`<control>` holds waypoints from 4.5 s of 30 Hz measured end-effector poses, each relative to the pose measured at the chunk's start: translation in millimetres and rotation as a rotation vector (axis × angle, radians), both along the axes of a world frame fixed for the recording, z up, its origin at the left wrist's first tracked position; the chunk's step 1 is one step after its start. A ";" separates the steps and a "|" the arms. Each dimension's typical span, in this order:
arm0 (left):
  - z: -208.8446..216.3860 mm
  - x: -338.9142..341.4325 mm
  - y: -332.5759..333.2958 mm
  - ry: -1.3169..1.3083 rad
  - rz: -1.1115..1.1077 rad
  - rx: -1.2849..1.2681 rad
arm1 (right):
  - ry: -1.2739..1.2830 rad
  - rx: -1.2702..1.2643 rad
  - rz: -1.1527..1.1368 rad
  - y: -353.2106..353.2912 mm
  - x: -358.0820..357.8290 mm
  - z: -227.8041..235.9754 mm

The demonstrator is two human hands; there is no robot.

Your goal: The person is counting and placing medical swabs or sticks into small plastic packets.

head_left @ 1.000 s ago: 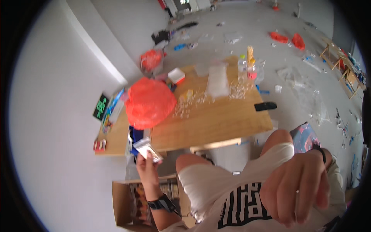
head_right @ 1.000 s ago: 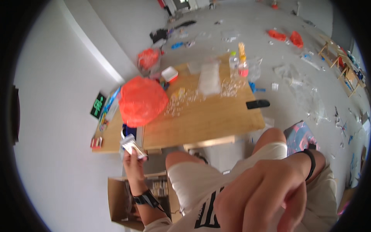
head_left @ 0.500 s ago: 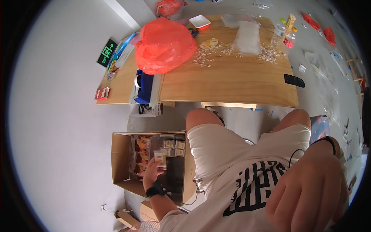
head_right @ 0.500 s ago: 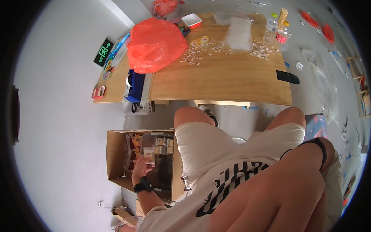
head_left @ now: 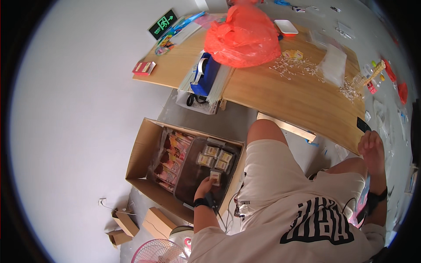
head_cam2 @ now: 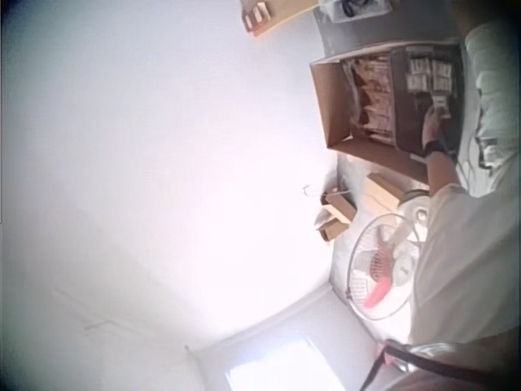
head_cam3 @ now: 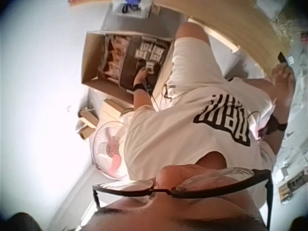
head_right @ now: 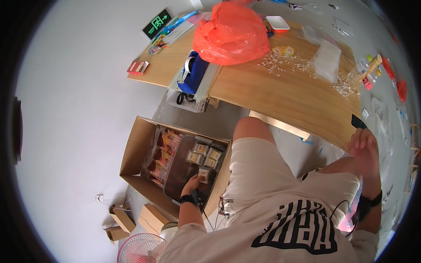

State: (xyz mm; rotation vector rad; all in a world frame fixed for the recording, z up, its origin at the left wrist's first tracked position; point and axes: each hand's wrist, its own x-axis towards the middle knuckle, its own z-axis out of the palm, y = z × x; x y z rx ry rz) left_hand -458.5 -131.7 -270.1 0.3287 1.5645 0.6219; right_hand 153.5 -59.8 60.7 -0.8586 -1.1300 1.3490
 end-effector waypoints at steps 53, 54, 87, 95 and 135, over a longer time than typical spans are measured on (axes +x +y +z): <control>-73.4 26.9 53.2 0.224 0.142 0.001 | 0.046 -0.476 -0.466 -56.2 115.0 -181.4; -73.2 25.7 53.0 0.234 0.131 0.000 | 0.047 -0.482 -0.466 -55.0 113.5 -180.8; -63.6 35.5 79.0 0.476 0.499 -0.109 | 0.043 -0.478 -0.491 -57.2 111.4 -180.1; -75.0 2.9 76.8 0.451 0.310 0.099 | 0.044 -0.491 -0.465 -53.5 103.1 -175.9; -1.3 29.4 98.7 1.425 -0.365 0.460 | 0.006 -0.536 -0.475 -43.2 90.8 -164.0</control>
